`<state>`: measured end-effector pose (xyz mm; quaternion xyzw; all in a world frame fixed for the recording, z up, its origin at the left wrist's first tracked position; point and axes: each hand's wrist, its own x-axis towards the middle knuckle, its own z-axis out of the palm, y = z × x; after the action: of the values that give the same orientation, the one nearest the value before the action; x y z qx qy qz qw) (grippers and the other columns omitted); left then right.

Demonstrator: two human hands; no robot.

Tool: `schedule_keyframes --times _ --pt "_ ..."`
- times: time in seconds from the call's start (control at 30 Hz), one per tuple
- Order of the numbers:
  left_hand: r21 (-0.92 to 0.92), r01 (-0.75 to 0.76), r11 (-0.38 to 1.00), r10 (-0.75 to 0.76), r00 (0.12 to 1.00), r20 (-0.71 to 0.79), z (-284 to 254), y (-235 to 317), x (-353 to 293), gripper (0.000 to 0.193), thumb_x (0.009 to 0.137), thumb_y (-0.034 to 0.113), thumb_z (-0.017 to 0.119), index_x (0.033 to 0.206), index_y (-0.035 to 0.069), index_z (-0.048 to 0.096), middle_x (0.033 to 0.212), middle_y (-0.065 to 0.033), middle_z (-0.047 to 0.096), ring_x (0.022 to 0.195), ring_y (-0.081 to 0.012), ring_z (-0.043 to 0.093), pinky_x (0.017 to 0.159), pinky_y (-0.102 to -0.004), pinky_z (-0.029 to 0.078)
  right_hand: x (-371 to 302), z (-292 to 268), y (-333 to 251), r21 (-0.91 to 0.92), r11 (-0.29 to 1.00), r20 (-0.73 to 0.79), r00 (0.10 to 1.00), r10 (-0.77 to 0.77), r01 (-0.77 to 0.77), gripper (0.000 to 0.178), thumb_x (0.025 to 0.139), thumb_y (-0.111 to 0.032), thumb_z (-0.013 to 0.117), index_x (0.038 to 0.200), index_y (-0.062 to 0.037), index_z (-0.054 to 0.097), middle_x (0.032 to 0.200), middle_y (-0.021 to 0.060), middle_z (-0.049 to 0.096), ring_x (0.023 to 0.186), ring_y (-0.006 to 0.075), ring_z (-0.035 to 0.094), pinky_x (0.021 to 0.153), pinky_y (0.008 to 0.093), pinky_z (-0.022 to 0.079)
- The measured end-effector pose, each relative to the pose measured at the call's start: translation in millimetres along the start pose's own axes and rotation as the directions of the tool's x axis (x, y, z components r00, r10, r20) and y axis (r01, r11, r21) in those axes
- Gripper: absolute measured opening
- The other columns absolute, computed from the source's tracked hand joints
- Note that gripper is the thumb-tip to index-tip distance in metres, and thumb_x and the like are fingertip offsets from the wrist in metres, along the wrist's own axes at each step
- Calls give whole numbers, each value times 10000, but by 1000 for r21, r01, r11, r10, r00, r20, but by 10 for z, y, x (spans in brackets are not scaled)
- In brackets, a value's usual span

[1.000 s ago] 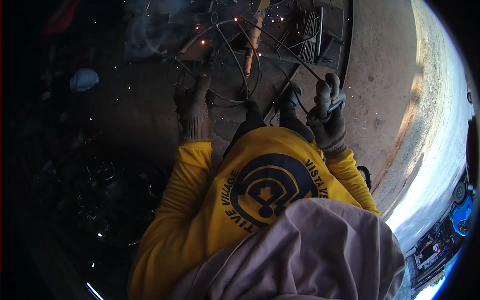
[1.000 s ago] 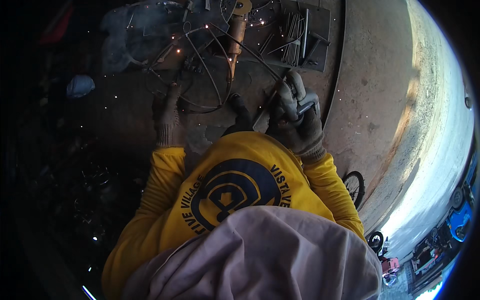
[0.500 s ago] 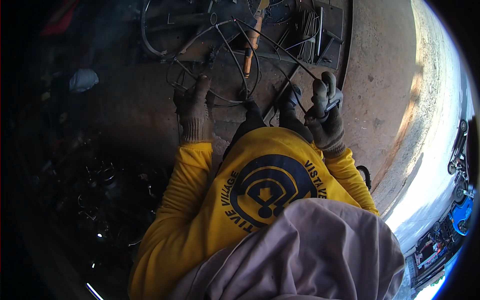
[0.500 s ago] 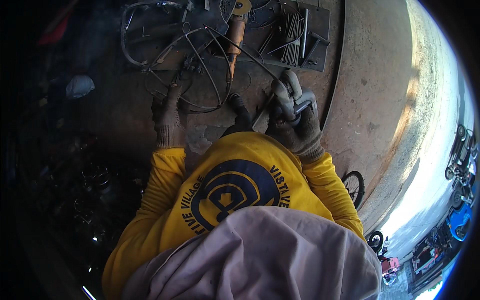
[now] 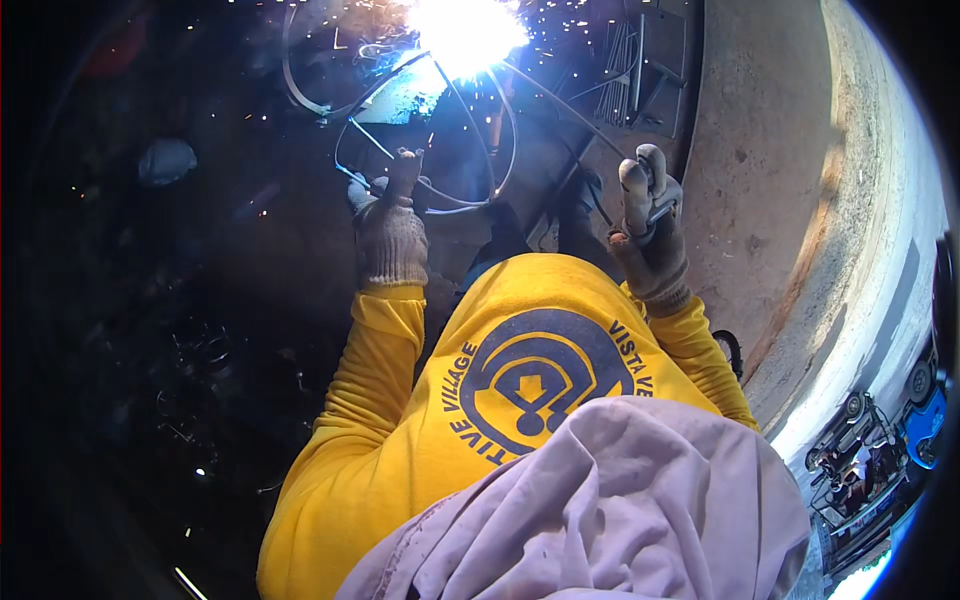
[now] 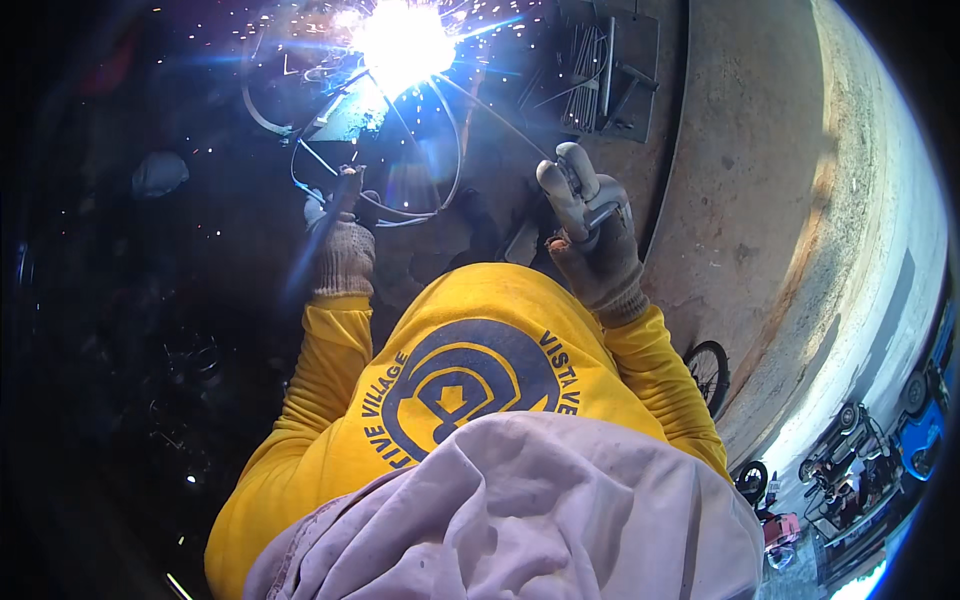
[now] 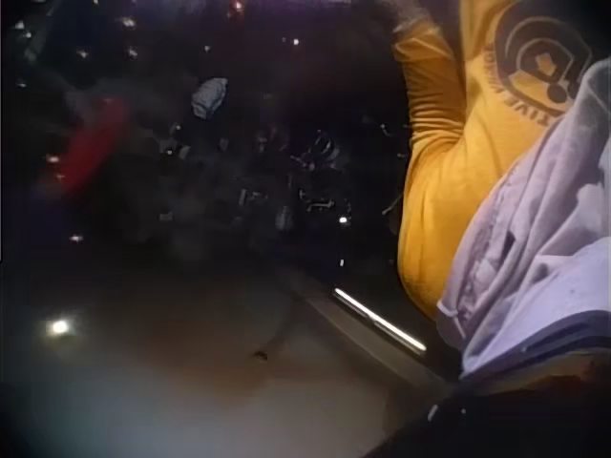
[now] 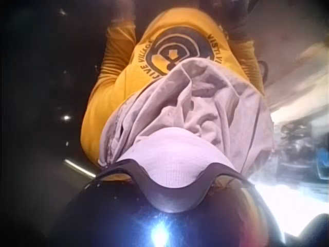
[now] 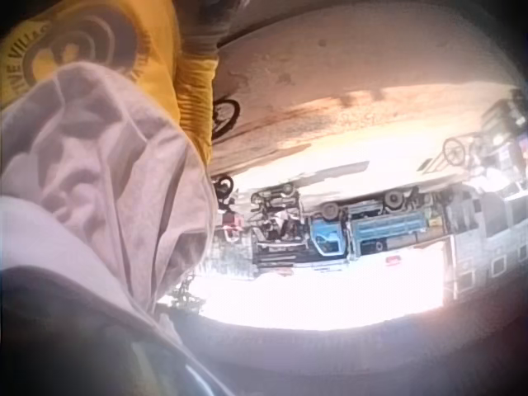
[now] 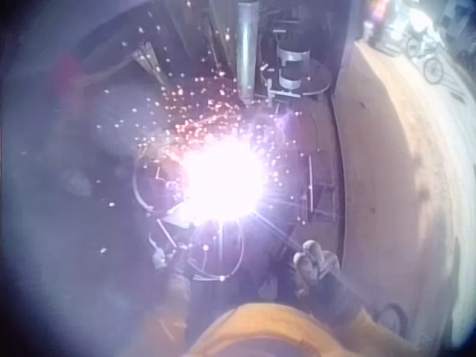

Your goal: The person uses a welding tool to join pieces of a metal wire frame together. They hold the tool in one hand while using the other gloved hand to position the metal wires, creating sparks during the welding process.

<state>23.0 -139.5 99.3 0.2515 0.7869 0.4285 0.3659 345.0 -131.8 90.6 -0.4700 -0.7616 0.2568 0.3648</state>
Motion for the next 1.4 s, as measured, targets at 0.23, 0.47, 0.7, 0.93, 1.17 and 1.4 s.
schedule_keyframes --times 0.23,0.47,0.7,0.93,1.17,1.4 --pt "-252 -40 967 51 998 41 160 118 111 658 802 167 868 1313 -9 494 1110 -108 669 960 -154 659 843 -294 548 -237 115 -18 673 696 12 945 328 -251 627 913 -136 652 1481 1 424 1335 73 530 1145 194 537 1025 328 416" --pt "-55 140 989 -140 990 0 210 503 -50 716 803 188 855 1339 -69 456 1121 -113 678 1087 -180 628 902 -318 534 -484 124 121 707 592 155 901 405 -387 705 916 -153 675 1501 42 335 1332 113 529 1157 186 550 1006 328 445" --pt "-139 164 977 -173 983 -57 219 404 -69 868 789 304 854 1411 -92 396 1188 -148 649 1071 -196 630 873 -305 544 -360 68 56 612 708 117 925 362 -354 668 939 -201 674 1492 49 394 1329 96 527 1071 160 534 937 284 440" --pt "-269 204 941 -222 974 -38 251 455 -118 811 797 292 852 1409 -54 448 1220 -127 600 1028 -176 619 779 -294 568 -220 80 14 499 839 12 970 244 -218 669 944 -302 653 1491 26 451 1440 140 479 1052 185 511 953 306 406" --pt "-283 127 951 -144 989 -40 181 63 99 750 831 211 836 1391 -14 390 931 -73 616 777 -152 647 646 -283 547 18 -29 -18 14 1000 2 1000 -4 4 650 980 -453 467 1493 -55 485 1511 179 453 1109 304 492 1016 415 376" --pt "-271 161 949 -156 987 40 51 58 86 611 877 254 800 1319 12 454 927 -67 622 694 -109 596 599 -283 517 28 11 -11 31 1000 -10 1000 6 -5 593 968 -387 518 1491 -110 477 1452 156 510 1071 285 517 976 414 416"
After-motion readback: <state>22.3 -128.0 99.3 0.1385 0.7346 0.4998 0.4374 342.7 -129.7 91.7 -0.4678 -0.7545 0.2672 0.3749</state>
